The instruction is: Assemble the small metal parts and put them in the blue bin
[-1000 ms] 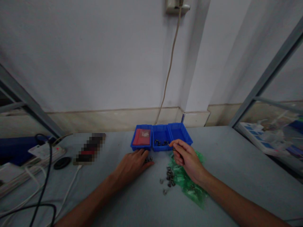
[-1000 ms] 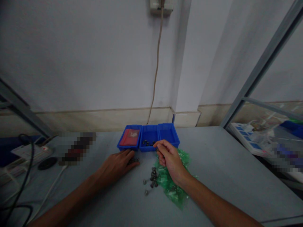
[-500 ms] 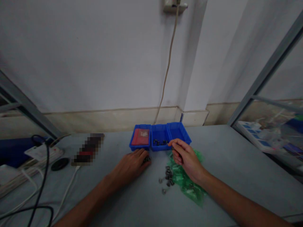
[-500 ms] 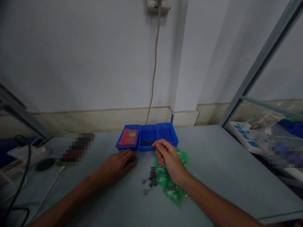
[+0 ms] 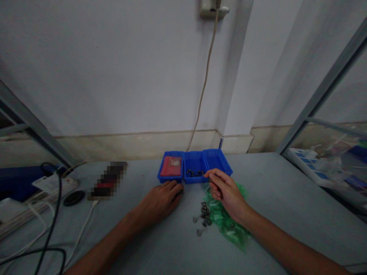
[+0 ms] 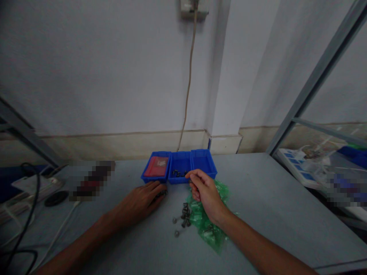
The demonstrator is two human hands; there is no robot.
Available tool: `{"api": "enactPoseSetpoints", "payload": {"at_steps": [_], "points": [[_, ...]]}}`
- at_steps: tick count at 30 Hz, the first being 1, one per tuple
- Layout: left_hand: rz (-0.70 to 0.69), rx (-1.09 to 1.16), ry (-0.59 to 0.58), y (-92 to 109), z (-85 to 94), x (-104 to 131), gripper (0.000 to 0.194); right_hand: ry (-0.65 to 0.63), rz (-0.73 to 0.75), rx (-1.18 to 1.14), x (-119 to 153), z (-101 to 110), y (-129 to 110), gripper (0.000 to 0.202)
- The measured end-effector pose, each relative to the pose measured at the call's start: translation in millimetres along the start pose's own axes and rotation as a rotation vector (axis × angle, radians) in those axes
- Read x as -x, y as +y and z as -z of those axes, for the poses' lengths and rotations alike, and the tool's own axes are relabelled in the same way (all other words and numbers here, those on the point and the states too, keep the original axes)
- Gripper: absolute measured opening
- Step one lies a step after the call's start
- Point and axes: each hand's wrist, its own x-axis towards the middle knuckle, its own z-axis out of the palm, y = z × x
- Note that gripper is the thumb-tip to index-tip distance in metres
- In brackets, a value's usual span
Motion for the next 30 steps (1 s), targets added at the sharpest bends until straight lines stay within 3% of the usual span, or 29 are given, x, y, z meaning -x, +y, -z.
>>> {"api": "enactPoseSetpoints", "payload": {"at_steps": [15, 22, 27, 30], "points": [[0.018, 0.001, -0.009, -4.7, -7.9, -2.7, 0.021, -0.046, 0.006, -0.047, 1.9, -3.1, -5.2, 0.024], [0.004, 0.016, 0.000, -8.3, -9.0, -0.9, 0.021, -0.029, 0.089, 0.246, 4.5, 0.2, -0.6, 0.027], [-0.001, 0.015, -0.012, -5.9, -4.8, -1.6, 0.022, 0.018, 0.317, 0.525, 7.1, -1.6, -3.2, 0.017], [-0.017, -0.015, -0.016, -4.4, -4.0, -2.2, 0.025, 0.010, 0.350, 0.555, 8.6, -3.6, -5.1, 0.015]]}}
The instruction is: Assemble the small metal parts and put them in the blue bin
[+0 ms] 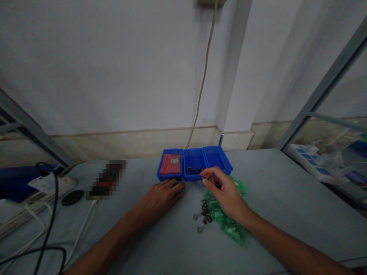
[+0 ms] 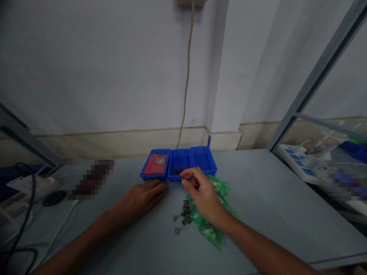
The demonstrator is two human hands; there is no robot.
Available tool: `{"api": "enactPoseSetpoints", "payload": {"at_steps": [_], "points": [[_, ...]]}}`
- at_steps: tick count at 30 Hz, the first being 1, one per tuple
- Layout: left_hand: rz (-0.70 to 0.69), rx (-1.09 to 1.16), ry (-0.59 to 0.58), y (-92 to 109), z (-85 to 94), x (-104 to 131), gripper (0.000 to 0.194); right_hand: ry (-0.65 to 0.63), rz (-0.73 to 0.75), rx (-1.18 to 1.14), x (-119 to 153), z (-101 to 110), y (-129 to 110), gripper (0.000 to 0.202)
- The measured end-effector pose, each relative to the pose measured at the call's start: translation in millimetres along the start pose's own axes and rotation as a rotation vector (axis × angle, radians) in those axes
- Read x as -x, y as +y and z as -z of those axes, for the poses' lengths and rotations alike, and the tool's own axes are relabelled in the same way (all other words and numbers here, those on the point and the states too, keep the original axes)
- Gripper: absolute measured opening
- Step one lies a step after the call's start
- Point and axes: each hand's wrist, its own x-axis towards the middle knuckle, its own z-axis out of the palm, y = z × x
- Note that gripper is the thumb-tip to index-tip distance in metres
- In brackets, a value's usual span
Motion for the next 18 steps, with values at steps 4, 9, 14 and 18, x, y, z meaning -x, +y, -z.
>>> {"api": "enactPoseSetpoints", "payload": {"at_steps": [4, 9, 14, 18], "points": [[-0.013, -0.021, -0.002, -1, -1.1, 0, 0.024, -0.014, -0.005, -0.004, 1, -1, 0, 0.014], [0.013, 0.009, -0.020, -4, -1.7, 0, 0.017, -0.030, -0.027, -0.010, 1, -1, 4, 0.016], [0.043, 0.042, -0.011, -2, 0.0, 1, 0.018, -0.038, -0.089, -0.061, 0, -1, 8, 0.021], [0.024, 0.048, -0.011, -2, 0.4, 1, 0.020, -0.043, -0.119, -0.105, 0, -1, 10, 0.023]]}}
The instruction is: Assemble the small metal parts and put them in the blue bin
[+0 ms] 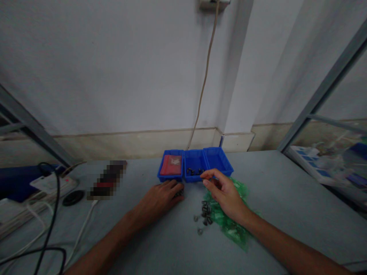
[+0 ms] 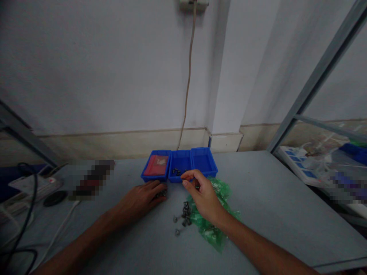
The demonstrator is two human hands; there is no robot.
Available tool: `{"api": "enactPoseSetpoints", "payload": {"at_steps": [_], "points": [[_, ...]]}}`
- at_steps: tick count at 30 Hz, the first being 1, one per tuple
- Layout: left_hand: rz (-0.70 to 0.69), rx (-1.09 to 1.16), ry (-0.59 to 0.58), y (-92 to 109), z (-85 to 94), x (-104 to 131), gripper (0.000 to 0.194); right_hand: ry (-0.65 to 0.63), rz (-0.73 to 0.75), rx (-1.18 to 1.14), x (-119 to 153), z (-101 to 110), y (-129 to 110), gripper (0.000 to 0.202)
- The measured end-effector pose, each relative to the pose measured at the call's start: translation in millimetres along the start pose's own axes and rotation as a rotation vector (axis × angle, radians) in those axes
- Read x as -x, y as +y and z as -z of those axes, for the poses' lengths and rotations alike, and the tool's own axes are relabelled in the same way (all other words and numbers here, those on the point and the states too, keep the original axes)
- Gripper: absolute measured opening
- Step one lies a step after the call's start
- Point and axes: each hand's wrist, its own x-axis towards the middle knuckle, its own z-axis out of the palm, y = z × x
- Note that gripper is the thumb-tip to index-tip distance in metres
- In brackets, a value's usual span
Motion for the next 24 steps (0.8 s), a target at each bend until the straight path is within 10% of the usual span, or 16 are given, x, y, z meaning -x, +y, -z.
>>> {"api": "enactPoseSetpoints", "payload": {"at_steps": [24], "points": [[0.028, 0.060, -0.070, 9, 21.2, 8, 0.054, 0.014, -0.121, -0.177, -4, -1, -3, 0.032]]}}
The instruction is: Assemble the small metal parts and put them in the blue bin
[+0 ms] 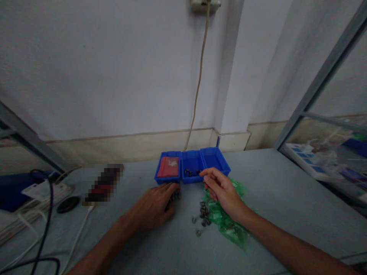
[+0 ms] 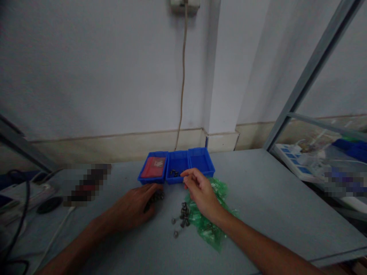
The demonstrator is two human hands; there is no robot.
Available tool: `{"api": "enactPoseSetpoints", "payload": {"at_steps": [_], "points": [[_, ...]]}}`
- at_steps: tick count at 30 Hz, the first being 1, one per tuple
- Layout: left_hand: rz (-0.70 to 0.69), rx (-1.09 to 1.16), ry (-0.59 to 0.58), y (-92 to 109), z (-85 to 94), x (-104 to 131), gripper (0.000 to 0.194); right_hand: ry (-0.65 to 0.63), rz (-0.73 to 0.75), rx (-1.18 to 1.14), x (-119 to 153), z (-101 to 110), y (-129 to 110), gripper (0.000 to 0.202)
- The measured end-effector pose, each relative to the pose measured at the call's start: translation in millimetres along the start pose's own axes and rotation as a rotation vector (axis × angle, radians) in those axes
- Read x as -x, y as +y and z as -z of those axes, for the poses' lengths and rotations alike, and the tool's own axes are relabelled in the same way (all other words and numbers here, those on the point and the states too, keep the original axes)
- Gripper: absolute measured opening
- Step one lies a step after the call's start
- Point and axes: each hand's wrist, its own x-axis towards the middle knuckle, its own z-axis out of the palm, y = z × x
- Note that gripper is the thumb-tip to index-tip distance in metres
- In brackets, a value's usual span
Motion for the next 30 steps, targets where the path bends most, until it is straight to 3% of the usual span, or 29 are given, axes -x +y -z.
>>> {"api": "enactPoseSetpoints", "payload": {"at_steps": [7, 13, 21, 30], "points": [[0.024, 0.019, -0.012, 0, 2.6, 1, 0.049, -0.003, -0.005, 0.014, 0, 1, 3, 0.031], [0.048, 0.056, -0.041, 2, 7.1, 2, 0.033, 0.010, -0.006, 0.000, -2, 0, 3, 0.033], [0.068, 0.041, -0.003, -2, 11.3, 2, 0.023, 0.008, 0.018, -0.012, -2, 0, 2, 0.030], [-0.040, 0.070, 0.029, 7, 7.8, 3, 0.026, 0.007, 0.010, 0.005, -2, 0, 3, 0.027]]}}
